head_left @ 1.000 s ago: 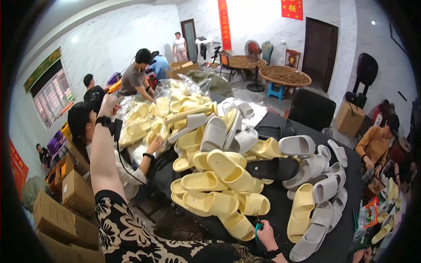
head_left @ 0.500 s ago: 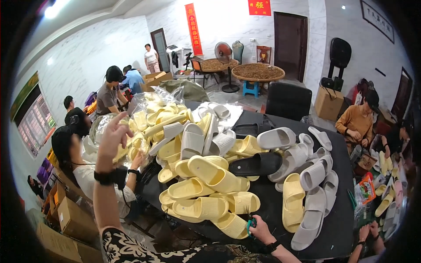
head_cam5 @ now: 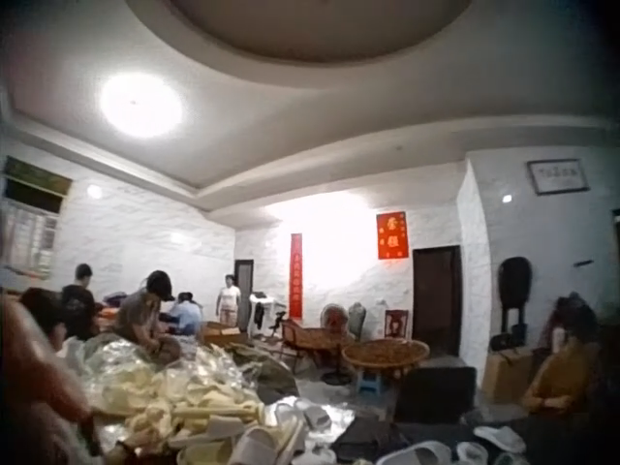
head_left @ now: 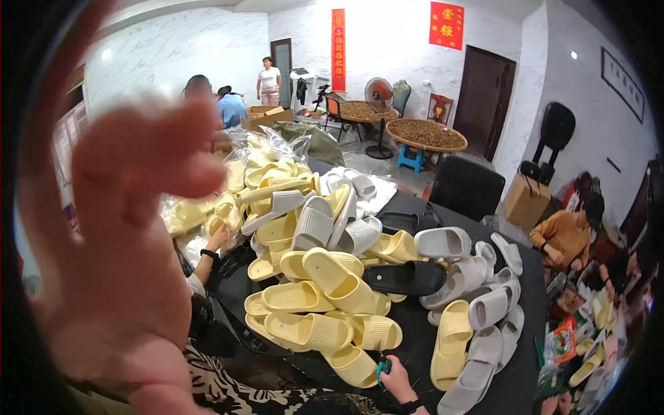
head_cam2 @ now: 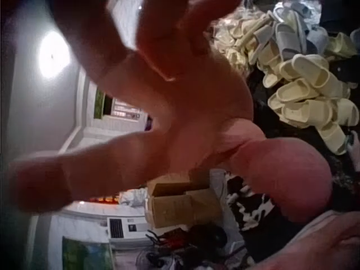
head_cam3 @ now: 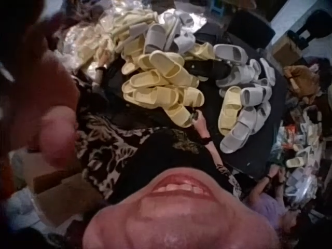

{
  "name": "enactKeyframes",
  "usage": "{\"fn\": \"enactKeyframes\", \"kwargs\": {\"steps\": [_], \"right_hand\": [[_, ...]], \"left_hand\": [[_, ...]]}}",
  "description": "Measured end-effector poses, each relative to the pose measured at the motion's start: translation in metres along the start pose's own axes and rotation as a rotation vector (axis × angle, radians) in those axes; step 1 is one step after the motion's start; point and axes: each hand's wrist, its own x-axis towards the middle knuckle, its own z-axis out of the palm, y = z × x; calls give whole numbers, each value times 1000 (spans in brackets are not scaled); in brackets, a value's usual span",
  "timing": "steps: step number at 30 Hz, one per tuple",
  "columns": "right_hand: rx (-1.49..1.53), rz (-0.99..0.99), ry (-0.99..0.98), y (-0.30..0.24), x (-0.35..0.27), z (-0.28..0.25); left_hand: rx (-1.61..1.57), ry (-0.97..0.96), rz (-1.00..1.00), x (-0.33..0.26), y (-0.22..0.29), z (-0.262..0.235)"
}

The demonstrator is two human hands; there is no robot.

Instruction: The recorder is using scissors to trim excess material from molded sandals at a production table.

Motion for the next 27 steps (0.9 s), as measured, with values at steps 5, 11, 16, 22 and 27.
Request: {"fn": "enactKeyframes", "kwargs": {"steps": [5,11,16,22,27], "right_hand": [[-41,15,-50,1,2,8],[84,-162,55,15,-5,18],[22,-234,146,-1,-7,7],[2,-207,120,5,1,6],[21,-43,25,-1,2,3]], "left_hand": [[76,380,-259,-16,20,4],[152,407,-240,-10,19,-9],[245,366,-241,-16,8,-29],[205,324,-331,-10,5,-22],[184,317,-377,-11,1,-17]]}}
